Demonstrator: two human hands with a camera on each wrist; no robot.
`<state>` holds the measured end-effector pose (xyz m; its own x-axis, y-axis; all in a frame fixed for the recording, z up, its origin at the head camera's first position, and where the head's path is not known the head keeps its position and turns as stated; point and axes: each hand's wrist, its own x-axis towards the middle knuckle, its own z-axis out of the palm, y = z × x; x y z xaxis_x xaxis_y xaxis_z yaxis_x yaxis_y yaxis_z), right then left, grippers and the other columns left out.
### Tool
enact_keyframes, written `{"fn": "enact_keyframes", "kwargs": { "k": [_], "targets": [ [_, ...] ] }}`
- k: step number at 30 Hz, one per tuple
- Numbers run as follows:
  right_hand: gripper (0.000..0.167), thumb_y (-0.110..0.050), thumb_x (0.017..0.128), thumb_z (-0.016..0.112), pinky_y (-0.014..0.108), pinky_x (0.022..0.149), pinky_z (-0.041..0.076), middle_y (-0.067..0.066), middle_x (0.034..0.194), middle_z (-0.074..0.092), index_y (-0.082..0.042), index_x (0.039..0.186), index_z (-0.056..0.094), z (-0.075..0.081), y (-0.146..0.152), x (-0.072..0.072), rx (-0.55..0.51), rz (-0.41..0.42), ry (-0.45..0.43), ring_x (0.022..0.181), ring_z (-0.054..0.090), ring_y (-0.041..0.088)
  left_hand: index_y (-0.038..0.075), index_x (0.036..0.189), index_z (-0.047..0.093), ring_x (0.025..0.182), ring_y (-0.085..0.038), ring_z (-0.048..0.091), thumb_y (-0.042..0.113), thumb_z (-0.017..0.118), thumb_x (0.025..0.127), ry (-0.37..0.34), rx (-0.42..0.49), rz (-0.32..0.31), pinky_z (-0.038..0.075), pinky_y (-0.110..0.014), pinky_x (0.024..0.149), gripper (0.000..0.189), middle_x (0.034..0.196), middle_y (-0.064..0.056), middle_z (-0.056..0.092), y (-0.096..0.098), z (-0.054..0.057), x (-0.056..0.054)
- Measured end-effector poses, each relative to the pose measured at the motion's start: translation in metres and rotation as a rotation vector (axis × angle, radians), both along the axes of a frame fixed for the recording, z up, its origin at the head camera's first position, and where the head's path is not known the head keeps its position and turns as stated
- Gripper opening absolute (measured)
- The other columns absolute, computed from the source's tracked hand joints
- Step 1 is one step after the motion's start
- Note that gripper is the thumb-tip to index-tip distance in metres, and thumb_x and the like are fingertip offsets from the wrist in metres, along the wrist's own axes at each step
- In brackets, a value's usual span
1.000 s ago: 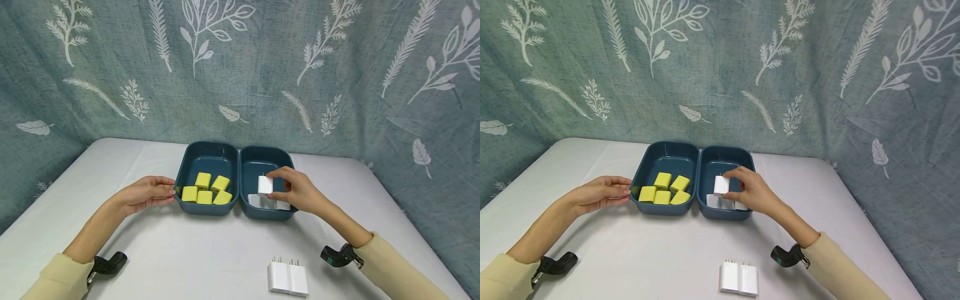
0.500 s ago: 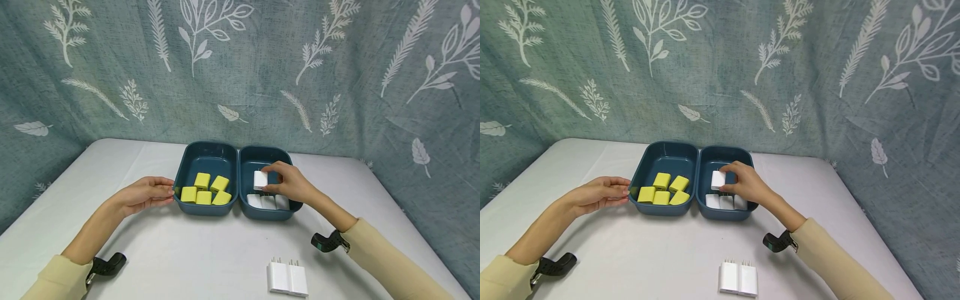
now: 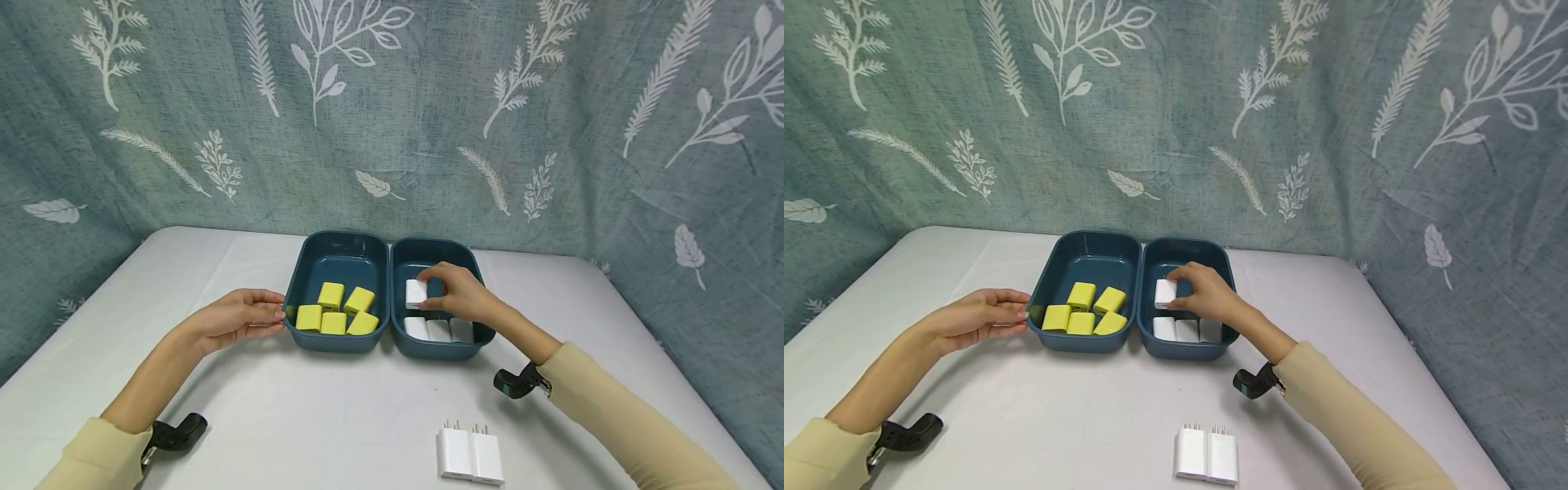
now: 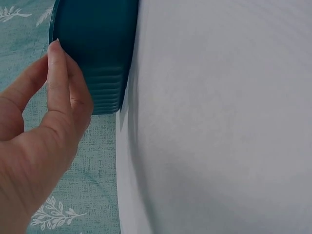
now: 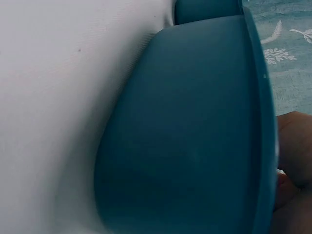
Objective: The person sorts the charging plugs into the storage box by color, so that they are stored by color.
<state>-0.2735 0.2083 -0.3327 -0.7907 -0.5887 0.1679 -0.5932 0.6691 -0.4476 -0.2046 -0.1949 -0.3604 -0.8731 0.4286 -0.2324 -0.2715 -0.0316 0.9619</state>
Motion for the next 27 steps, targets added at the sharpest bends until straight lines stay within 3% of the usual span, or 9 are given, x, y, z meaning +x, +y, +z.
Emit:
{"fn": "enact_keyframes", "kwargs": {
  "k": [17, 27],
  "targets": [
    [0.044, -0.012, 0.083, 0.081, 0.027, 0.057, 0.045, 0.013, 0.111, 0.063, 0.002, 0.121, 0.065, -0.013, -0.009, -0.007, 0.023, 0.027, -0.010, 0.063, 0.048, 0.012, -0.017, 0.138, 0.029, 0.095, -0.017, 0.067, -0.003, 0.054, 0.099, 0.009, 0.007, 0.004, 0.054, -0.033, 0.096, 0.049, 0.106, -0.012, 0.060, -0.001, -0.003, -0.001],
    [0.052, -0.019, 0.086, 0.079, 0.030, 0.060, 0.049, 0.018, 0.119, 0.062, 0.001, 0.130, 0.061, -0.003, -0.010, -0.004, 0.024, -0.008, -0.092, 0.065, 0.051, 0.014, -0.018, 0.138, 0.028, 0.095, -0.017, 0.067, -0.003, 0.054, 0.098, 0.004, 0.014, 0.004, 0.055, -0.032, 0.095, 0.049, 0.106, -0.012, 0.061, -0.001, -0.001, -0.001]
  ]
}}
